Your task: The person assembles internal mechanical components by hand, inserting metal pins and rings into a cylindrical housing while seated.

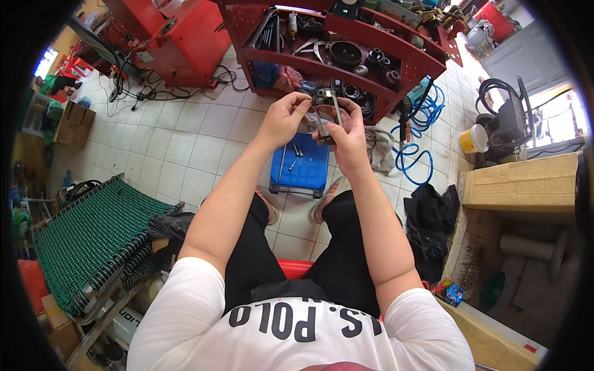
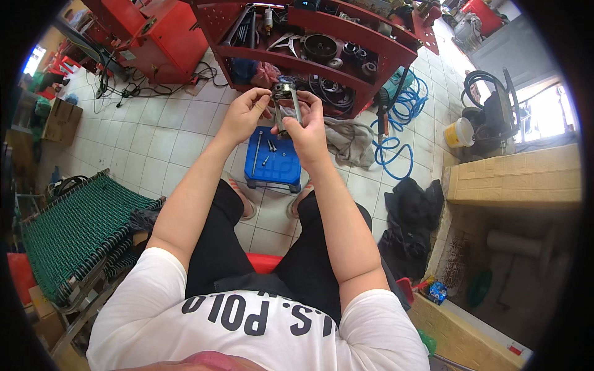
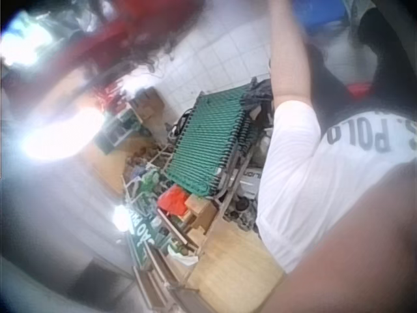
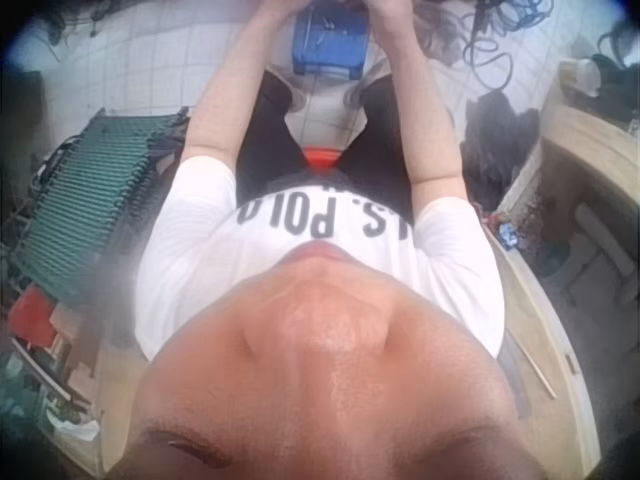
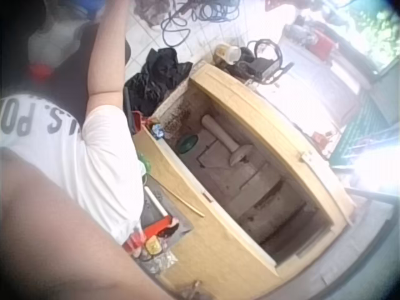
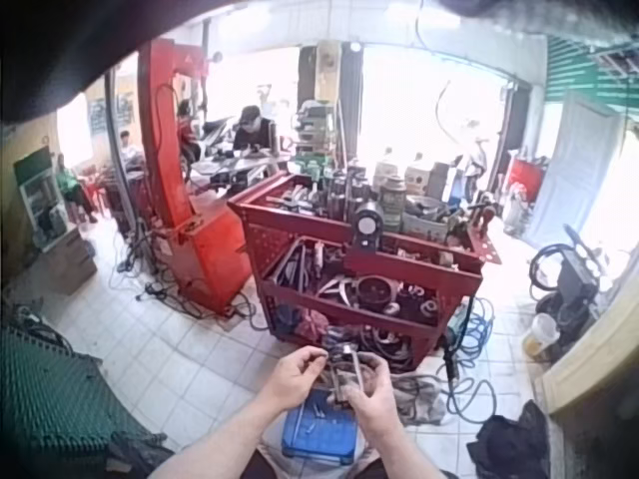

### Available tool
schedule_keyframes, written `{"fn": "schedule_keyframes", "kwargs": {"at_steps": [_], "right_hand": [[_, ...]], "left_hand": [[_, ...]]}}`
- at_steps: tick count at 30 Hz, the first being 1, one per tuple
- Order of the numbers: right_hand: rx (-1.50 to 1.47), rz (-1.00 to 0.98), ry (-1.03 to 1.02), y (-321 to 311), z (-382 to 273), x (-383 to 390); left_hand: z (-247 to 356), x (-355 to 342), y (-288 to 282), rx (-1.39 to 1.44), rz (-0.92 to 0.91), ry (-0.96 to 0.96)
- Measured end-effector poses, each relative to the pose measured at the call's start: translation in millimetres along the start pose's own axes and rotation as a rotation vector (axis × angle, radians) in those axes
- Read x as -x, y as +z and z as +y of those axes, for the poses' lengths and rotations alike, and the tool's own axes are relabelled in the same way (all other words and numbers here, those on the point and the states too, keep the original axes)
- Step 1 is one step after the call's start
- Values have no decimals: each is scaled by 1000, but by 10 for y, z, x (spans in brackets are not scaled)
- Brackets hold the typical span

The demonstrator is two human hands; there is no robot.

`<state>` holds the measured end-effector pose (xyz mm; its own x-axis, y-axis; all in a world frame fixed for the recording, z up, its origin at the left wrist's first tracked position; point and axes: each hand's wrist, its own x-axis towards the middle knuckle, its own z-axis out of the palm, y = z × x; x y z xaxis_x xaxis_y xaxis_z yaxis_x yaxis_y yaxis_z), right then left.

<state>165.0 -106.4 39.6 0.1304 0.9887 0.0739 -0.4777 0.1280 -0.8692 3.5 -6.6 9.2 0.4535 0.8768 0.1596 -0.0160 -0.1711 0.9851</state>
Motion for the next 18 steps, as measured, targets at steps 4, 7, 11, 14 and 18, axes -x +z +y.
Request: {"fn": "schedule_keyframes", "kwargs": {"at_steps": [4,7,11,14,18], "right_hand": [[249,-26,-109,3,60,9],[324,-33,-145,2,76,7],[370,-7,-139,-10,86,7],[522,-14,-255,-65,167,-17],[565,-10,-288,33,134,25]], "left_hand": [[-3,5,-12,19,-51,-40],[-2,18,-11,53,-63,-21],[-27,14,-10,29,-64,22],[-60,1,11,10,-48,57],[-63,17,10,29,-18,80]]}}
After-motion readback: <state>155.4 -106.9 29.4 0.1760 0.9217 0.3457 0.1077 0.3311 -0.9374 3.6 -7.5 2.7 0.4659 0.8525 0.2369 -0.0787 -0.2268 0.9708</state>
